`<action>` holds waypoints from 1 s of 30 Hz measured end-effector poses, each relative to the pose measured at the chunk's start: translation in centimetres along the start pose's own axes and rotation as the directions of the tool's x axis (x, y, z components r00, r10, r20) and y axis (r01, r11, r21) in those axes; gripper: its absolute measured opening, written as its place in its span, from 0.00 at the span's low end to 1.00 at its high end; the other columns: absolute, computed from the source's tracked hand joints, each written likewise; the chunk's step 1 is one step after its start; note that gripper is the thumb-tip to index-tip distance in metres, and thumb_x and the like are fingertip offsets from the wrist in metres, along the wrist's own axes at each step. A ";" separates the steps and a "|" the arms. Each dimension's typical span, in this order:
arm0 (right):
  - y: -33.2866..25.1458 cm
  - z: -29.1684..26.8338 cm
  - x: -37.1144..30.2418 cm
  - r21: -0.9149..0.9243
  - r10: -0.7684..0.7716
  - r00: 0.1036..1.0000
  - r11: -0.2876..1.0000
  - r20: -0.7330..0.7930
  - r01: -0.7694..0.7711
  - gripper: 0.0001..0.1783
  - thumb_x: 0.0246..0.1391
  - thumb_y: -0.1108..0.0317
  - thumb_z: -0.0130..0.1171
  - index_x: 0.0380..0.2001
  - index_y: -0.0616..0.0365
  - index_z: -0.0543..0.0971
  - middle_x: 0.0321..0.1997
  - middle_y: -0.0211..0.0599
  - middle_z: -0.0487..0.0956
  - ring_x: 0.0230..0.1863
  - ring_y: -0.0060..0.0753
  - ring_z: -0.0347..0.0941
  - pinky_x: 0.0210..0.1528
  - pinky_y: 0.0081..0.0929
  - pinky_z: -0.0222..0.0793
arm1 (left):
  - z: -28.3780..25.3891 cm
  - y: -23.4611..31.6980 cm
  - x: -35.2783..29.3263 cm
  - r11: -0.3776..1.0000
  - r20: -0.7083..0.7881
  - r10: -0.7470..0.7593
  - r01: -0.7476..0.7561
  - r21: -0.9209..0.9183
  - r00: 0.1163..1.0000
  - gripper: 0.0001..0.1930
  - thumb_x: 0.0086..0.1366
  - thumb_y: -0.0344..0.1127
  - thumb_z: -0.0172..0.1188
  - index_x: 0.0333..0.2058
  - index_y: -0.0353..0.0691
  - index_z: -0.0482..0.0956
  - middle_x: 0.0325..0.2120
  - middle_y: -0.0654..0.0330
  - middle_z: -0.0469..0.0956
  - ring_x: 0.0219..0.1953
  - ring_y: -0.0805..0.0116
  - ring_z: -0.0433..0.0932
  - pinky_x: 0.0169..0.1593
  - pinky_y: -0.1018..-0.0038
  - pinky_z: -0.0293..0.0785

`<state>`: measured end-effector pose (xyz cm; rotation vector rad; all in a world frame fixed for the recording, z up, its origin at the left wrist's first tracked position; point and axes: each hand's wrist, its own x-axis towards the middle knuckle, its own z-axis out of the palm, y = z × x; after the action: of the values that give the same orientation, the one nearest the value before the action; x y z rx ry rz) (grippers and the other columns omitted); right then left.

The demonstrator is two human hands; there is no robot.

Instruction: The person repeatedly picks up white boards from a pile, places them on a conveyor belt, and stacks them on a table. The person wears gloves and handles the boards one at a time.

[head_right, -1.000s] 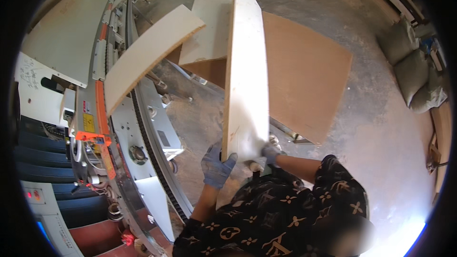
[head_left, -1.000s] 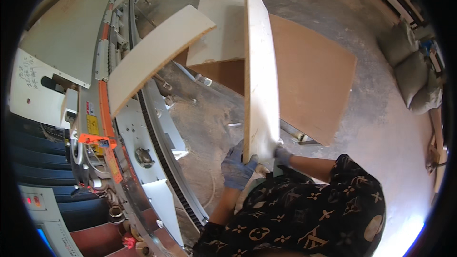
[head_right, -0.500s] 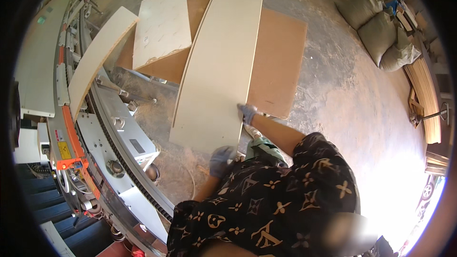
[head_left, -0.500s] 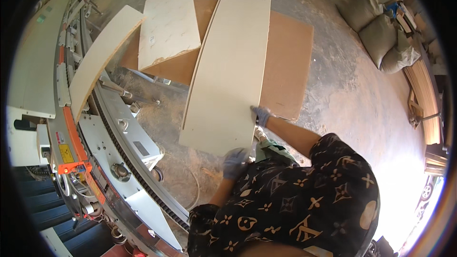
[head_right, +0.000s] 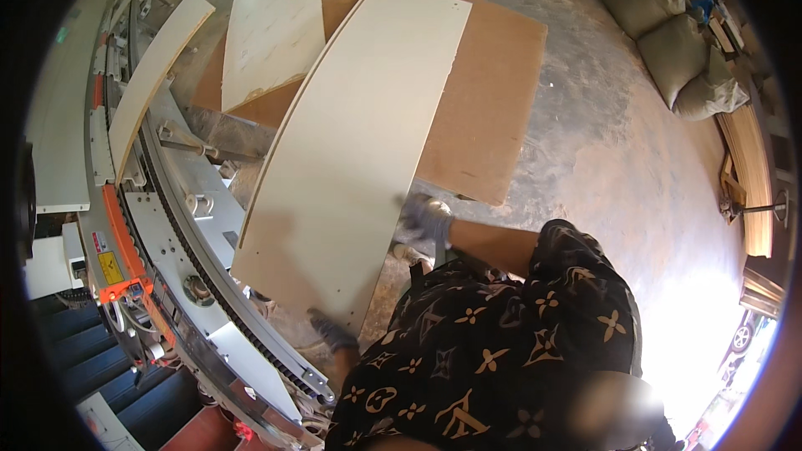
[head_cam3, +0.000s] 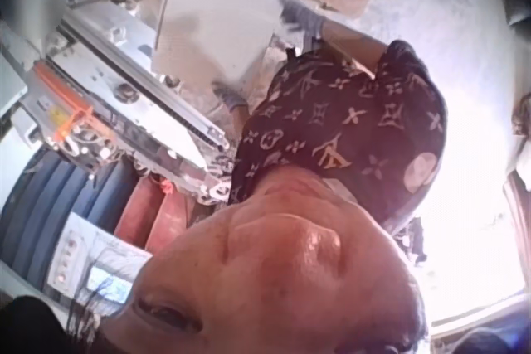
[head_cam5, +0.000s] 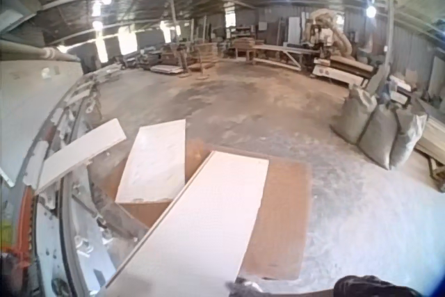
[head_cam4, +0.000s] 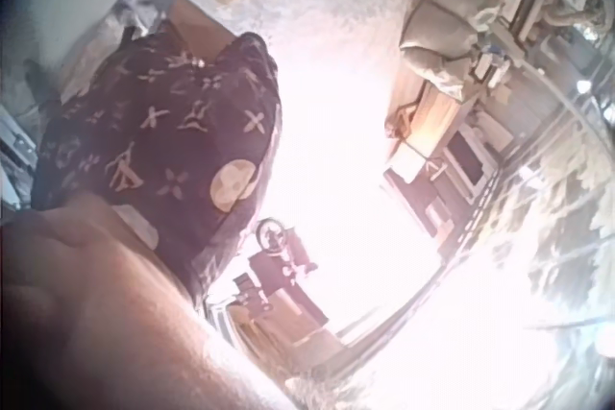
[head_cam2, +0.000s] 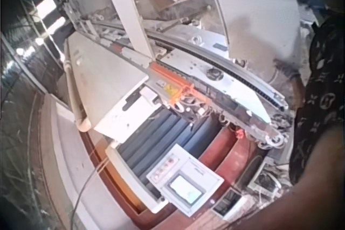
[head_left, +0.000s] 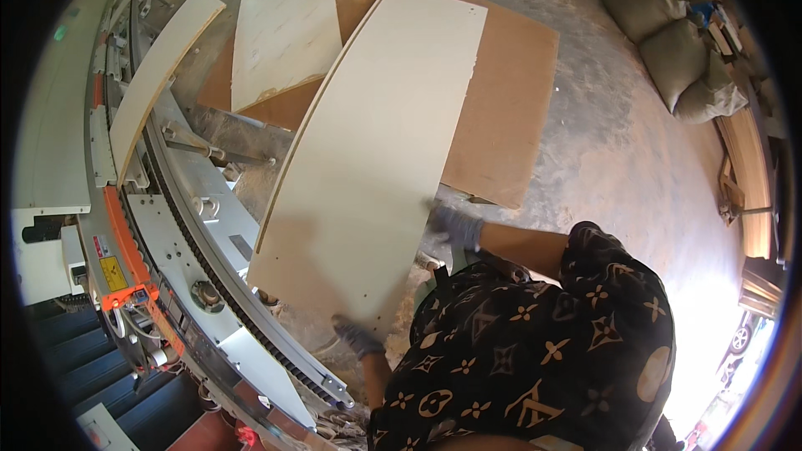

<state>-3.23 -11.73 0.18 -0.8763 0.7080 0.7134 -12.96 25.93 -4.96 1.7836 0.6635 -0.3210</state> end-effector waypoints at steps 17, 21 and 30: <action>-6.7 -15.1 12.5 0.045 -0.447 0.793 0.860 -0.413 0.508 0.43 0.46 0.28 0.48 0.48 0.59 0.71 0.44 0.48 0.75 0.45 0.46 0.72 0.44 0.39 0.71 | -26.9 7.7 -6.7 0.951 -0.509 0.231 -0.081 0.299 0.829 0.24 0.61 0.46 0.49 0.53 0.40 0.67 0.45 0.54 0.72 0.49 0.60 0.70 0.53 0.67 0.66; -15.0 -12.6 13.0 0.378 -0.314 0.949 0.881 0.022 0.283 0.36 0.54 0.36 0.44 0.57 0.50 0.67 0.56 0.34 0.71 0.51 0.35 0.69 0.50 0.30 0.66 | -31.1 5.1 -2.1 0.969 -0.736 0.185 0.002 0.245 0.651 0.29 0.56 0.50 0.58 0.53 0.41 0.68 0.42 0.52 0.75 0.46 0.55 0.73 0.50 0.64 0.69; -10.8 -12.1 9.3 0.371 -0.235 0.954 0.882 -0.188 0.290 0.19 0.56 0.54 0.53 0.47 0.52 0.75 0.46 0.33 0.78 0.46 0.34 0.75 0.46 0.35 0.74 | -16.4 12.6 -2.9 0.882 -0.975 -0.107 0.471 -0.003 0.194 0.57 0.40 0.57 0.71 0.64 0.49 0.45 0.65 0.50 0.47 0.66 0.55 0.47 0.65 0.65 0.52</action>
<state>7.57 -24.57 -8.04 -0.6338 0.8033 0.2503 -9.78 38.18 11.60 2.0166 1.9967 0.5999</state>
